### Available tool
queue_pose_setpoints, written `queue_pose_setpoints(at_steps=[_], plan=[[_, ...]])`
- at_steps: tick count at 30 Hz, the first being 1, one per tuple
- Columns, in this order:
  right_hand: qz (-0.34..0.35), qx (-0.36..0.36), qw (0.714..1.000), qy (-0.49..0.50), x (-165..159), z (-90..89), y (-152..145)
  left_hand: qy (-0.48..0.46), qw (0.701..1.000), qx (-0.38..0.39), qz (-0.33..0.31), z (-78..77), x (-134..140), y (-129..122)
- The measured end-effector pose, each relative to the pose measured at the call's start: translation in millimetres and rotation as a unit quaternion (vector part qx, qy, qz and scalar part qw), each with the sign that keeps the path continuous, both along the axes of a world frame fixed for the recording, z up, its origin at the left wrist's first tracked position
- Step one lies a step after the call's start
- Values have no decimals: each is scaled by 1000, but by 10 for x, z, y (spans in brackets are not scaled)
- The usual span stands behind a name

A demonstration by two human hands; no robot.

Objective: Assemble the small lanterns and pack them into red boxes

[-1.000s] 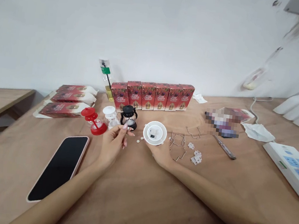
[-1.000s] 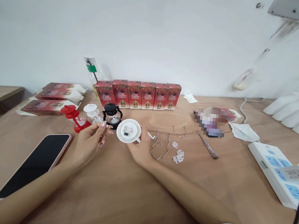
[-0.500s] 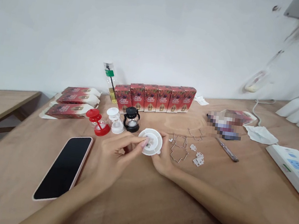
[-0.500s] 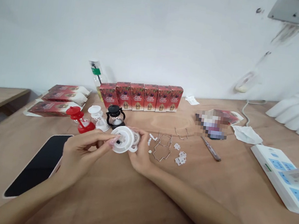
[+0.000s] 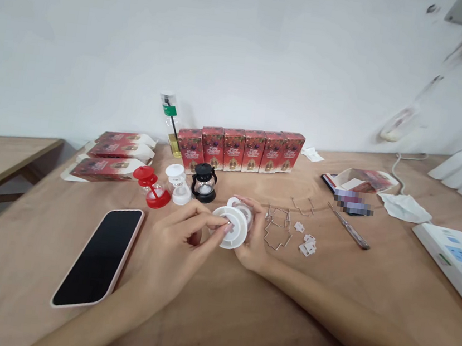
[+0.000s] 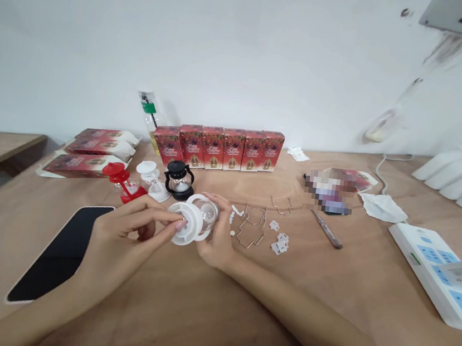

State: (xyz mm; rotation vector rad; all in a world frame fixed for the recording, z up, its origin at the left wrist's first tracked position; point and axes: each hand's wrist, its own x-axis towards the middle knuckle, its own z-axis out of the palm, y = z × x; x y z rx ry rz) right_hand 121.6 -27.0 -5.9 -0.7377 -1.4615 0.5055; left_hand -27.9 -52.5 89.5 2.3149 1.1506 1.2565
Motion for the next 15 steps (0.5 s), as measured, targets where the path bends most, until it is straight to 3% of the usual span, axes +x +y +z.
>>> queue_pose_setpoints(at_steps=[5, 10, 15], plan=[[35, -47, 998, -3, 36, 17, -58, 32, 999, 3, -25, 77, -24, -2], [22, -77, 994, -75, 49, 63, -72, 63, 997, 10, -43, 149, -62, 22], [30, -90, 994, -60, 24, 36, 2, 109, 993, 18, -33, 126, -107, 95]])
